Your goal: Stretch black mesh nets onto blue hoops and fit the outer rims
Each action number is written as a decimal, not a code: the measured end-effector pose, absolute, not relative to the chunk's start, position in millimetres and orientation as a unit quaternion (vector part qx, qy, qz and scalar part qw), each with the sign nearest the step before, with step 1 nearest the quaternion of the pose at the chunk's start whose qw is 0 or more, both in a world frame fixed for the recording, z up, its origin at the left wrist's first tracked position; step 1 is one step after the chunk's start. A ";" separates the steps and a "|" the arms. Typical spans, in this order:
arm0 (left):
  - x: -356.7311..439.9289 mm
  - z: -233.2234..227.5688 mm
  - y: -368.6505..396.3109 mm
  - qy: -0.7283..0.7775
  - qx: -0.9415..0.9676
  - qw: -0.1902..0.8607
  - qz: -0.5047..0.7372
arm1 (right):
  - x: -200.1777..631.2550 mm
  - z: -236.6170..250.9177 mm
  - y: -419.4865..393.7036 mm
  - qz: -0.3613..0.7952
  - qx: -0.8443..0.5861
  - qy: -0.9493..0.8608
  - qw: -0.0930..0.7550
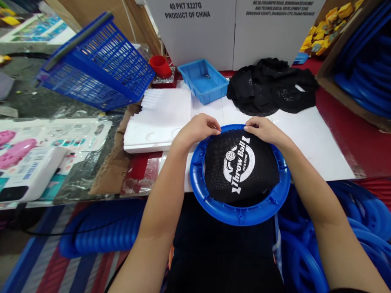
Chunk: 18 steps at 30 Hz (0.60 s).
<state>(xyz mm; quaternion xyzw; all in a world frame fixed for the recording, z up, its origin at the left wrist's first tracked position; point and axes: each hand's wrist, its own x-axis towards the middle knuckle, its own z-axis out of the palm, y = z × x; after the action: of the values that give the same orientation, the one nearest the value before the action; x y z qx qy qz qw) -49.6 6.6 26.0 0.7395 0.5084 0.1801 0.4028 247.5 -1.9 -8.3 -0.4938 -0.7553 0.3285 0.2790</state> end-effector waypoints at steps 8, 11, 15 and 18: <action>-48.1 29.4 0.8 0.528 0.757 0.349 0.161 | 251.8 -6.8 -3.1 0.340 -0.494 -0.752 0.274; -44.1 31.5 -2.4 0.526 0.752 0.359 0.170 | 248.1 3.0 2.4 0.348 -0.490 -0.757 0.257; -38.7 32.0 -6.2 0.531 0.761 0.332 0.171 | 229.7 17.0 15.6 0.323 -0.441 -0.811 0.207; -37.5 30.3 -7.2 0.521 0.778 0.309 0.168 | 220.9 20.8 20.0 0.331 -0.406 -0.829 0.194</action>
<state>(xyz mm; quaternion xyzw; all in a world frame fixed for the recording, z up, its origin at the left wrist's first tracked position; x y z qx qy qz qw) -37.5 -7.2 30.3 0.7775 0.5212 0.1678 0.3092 220.9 20.0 20.8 -0.4061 -0.8295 0.3308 0.1939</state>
